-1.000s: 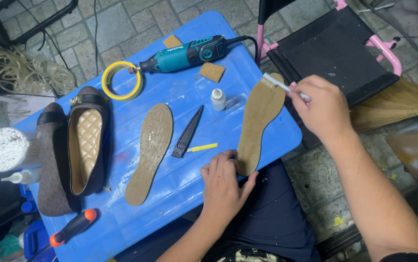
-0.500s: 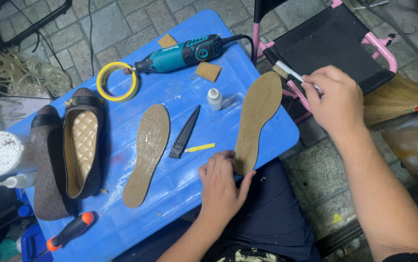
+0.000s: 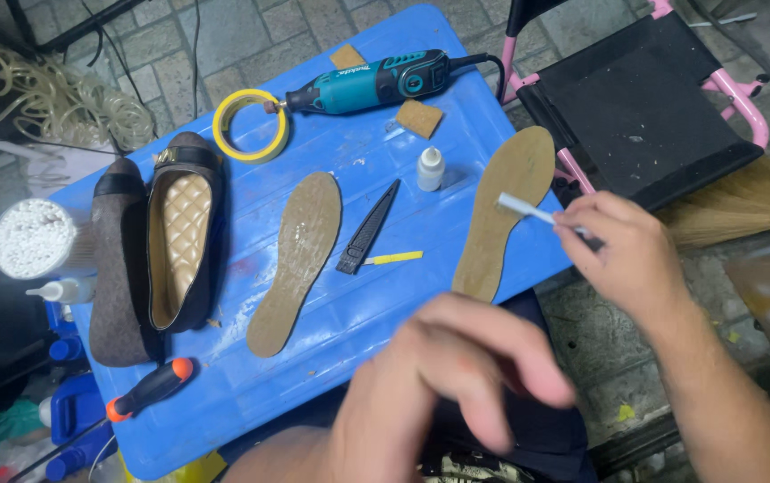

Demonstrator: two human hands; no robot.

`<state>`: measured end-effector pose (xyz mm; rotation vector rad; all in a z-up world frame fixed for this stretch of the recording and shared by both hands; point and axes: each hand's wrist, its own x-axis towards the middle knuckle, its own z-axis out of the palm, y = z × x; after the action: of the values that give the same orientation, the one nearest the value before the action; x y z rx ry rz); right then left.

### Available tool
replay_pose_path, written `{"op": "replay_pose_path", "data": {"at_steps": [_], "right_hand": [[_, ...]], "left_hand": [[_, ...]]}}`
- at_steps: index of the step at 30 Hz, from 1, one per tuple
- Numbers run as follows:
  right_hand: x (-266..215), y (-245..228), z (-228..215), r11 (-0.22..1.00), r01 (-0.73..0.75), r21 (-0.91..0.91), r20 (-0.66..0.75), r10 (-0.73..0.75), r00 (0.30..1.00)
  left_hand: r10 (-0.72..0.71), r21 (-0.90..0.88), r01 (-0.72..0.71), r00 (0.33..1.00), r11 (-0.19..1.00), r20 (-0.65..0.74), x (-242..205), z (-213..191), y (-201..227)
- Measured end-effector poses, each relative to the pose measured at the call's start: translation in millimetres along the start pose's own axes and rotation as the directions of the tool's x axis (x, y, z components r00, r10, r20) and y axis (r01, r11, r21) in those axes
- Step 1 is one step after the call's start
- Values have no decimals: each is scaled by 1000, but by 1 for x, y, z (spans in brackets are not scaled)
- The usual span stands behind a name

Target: The person retrieves a shoe from a shelf and places it on a blue table. They then pick up a shoe insole and apply glue to its surface using a small brush, spreading the adhesive evenly across the insole.

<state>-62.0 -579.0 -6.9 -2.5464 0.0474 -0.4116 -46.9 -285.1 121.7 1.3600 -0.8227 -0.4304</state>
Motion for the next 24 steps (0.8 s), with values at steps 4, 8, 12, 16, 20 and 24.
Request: {"op": "replay_pose_path", "data": {"at_steps": [4,8,12,16,20,24], "right_hand": [[-10,-15,-1,998,65,1,42,-65,997],[-6,-22,0,981,50,-189,-43,-60,997],[-17,-40,4,994,95,-55,72,-91,993],[-30,-54,3,994,109,1,160,-108,981],[-28,-52,-1,995,57,-78,127,-47,991],[-31,-57,4,994,101,-43,119,-95,988]], "left_hand": [[-17,735,-81,992,673,125,-3,47,5],[58,693,-148,987,705,151,-19,57,-4],[123,631,-178,984,755,131,-23,42,-3],[215,480,-177,976,859,-24,-24,11,5],[262,433,-105,909,895,-323,-9,-27,-13],[173,580,104,899,808,-403,43,-56,-85]]}}
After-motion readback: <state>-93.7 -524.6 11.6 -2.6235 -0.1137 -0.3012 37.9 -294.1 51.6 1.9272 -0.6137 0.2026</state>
